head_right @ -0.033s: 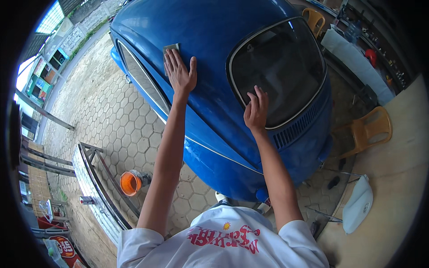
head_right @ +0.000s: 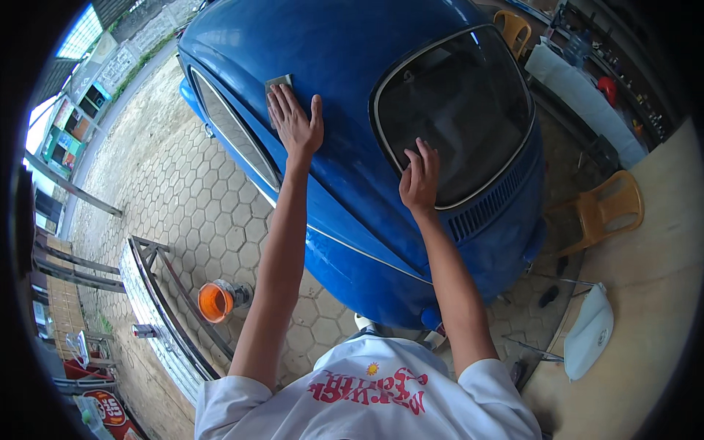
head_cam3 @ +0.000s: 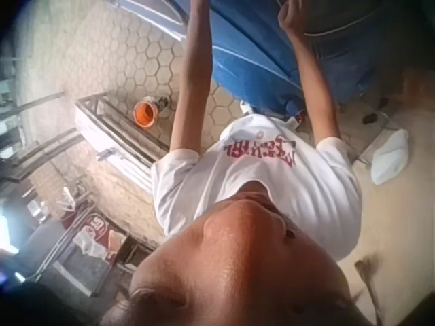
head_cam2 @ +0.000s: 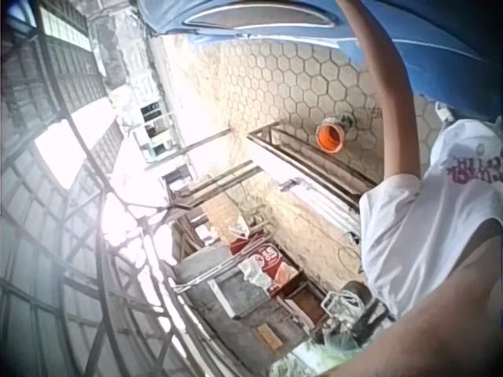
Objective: The person rubs sandpaper across the rear body and roof of a car, dips the sandpaper into a bucket of water, and sands the lower rear surface and trunk while feeling the car with bare hands.
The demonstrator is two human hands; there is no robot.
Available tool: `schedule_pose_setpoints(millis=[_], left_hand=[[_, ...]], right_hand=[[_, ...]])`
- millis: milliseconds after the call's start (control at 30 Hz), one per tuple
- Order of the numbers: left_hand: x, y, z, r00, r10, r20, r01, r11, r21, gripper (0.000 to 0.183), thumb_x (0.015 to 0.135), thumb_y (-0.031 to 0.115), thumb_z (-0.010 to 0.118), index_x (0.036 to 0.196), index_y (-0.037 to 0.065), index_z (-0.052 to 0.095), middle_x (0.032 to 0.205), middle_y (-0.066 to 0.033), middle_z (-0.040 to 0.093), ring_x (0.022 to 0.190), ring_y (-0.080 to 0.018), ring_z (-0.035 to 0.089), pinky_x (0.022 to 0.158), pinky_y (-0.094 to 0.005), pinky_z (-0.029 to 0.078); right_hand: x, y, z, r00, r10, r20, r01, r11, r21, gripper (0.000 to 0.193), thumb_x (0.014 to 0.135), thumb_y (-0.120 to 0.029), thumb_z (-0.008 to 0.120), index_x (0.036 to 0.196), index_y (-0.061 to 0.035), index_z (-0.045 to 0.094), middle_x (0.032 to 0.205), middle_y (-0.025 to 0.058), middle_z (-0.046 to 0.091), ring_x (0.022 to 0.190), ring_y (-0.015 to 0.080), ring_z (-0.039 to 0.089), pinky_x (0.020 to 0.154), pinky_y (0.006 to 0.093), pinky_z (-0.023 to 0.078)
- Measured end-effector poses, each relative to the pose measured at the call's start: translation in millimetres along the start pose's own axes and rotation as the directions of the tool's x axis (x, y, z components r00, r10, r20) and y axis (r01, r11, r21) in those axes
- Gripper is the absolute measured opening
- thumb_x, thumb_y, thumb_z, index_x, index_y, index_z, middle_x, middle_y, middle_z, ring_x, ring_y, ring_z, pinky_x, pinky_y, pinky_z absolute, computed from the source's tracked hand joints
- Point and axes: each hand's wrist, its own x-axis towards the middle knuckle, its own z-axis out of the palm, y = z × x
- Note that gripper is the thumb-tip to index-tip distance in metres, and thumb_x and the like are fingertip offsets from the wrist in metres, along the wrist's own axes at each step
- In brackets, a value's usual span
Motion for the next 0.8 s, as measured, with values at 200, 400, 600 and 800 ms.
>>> schedule_pose_setpoints(millis=[200, 400, 600, 800], left_hand=[[-76.2, 31.7, -2.7, 0.98, -0.167, 0.111, 0.175, 0.982, -0.066, 0.095, 0.101, 0.063, 0.039, 0.158, -0.009, 0.013, 0.167, -0.0279, 0.007, 0.155, -0.0439, 0.004, 0.125, -0.0522, 0.006], [-95.2, 34.0, -0.1, 0.977, -0.156, 0.145, 0.171, 0.98, -0.098, 0.099, 0.1, 0.066, 0.039, 0.157, -0.01, 0.013, 0.165, -0.032, 0.004, 0.154, -0.0473, 0.001, 0.125, -0.0527, 0.005], [28.9, -29.8, -15.9, 0.984, -0.166, 0.062, 0.172, 0.98, -0.104, 0.104, 0.097, 0.073, 0.038, 0.157, -0.009, 0.018, 0.166, -0.0292, 0.01, 0.155, -0.043, 0.004, 0.126, -0.0514, 0.006], [-29.2, -0.8, -10.2, 0.974, -0.217, 0.066, 0.221, 0.973, -0.069, 0.106, 0.095, 0.073, 0.043, 0.157, -0.009, 0.018, 0.166, -0.0281, 0.01, 0.155, -0.0432, 0.003, 0.125, -0.0526, 0.006]], right_hand=[[2.0, 2.0, -2.8, 1.0, -0.001, -0.016, 0.0, 1.0, -0.031, 0.032, 0.09, -0.002, 0.05, 0.119, -0.0042, 0.062, 0.139, 0.019, 0.055, 0.13, 0.0398, 0.052, 0.11, 0.0577, 0.038], [4.0, 2.6, -1.1, 0.999, -0.014, -0.031, 0.014, 1.0, 0.0, 0.032, 0.089, 0.0, 0.051, 0.119, -0.0041, 0.063, 0.138, 0.019, 0.056, 0.13, 0.0392, 0.052, 0.11, 0.0571, 0.038], [7.1, -5.8, -4.9, 0.999, -0.027, -0.042, 0.028, 1.0, 0.004, 0.031, 0.089, 0.0, 0.051, 0.118, -0.0042, 0.063, 0.138, 0.0191, 0.056, 0.13, 0.0393, 0.052, 0.11, 0.0567, 0.039], [5.2, -2.8, 1.1, 0.998, -0.044, -0.051, 0.045, 0.999, 0.002, 0.031, 0.091, -0.002, 0.05, 0.119, -0.0033, 0.062, 0.138, 0.0196, 0.055, 0.128, 0.0405, 0.052, 0.109, 0.0545, 0.039]])
